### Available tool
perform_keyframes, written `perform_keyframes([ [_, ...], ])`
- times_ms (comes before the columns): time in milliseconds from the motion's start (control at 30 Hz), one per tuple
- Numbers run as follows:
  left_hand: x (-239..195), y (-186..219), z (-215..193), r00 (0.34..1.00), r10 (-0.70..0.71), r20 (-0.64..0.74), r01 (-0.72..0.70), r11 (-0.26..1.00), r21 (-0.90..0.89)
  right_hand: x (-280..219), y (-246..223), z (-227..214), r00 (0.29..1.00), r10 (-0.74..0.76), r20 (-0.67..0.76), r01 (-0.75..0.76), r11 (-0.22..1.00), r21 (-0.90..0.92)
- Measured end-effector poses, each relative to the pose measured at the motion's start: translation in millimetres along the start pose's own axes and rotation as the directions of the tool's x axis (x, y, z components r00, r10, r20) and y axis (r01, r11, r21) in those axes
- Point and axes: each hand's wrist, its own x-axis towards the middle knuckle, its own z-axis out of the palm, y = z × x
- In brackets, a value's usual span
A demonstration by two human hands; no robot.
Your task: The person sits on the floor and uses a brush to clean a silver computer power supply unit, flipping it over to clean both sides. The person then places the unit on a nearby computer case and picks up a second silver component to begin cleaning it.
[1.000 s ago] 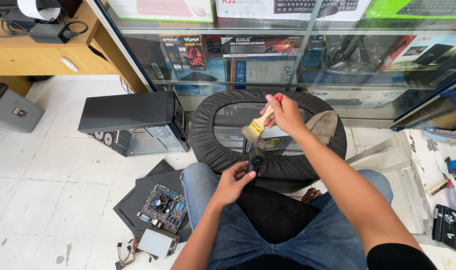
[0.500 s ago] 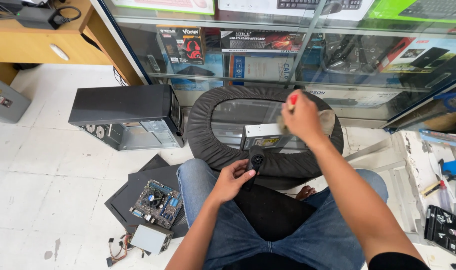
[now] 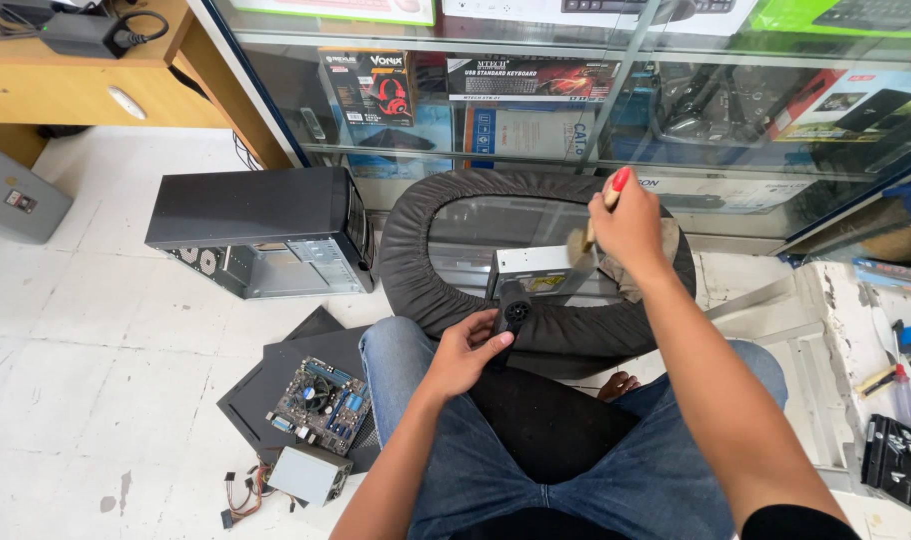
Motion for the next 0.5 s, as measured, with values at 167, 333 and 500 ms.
perform_keyframes([
  [167, -2, 5, -4, 1.000, -0.023, 0.002, 0.023, 0.999, 0.033, -24, -45, 21, 0.974, -0.226, 0.018, 0.214, 0.941, 0.264],
  [333, -3, 7, -2, 1.000, -0.028, 0.013, 0.027, 0.999, 0.039, -26, -72, 40, 0.956, -0.185, 0.227, 0.003, 0.783, 0.622],
  [500, -2, 20, 1, 0.999, -0.028, 0.031, 0.027, 0.999, 0.032, -2, -8, 16, 0.993, -0.111, 0.034, 0.099, 0.963, 0.251],
])
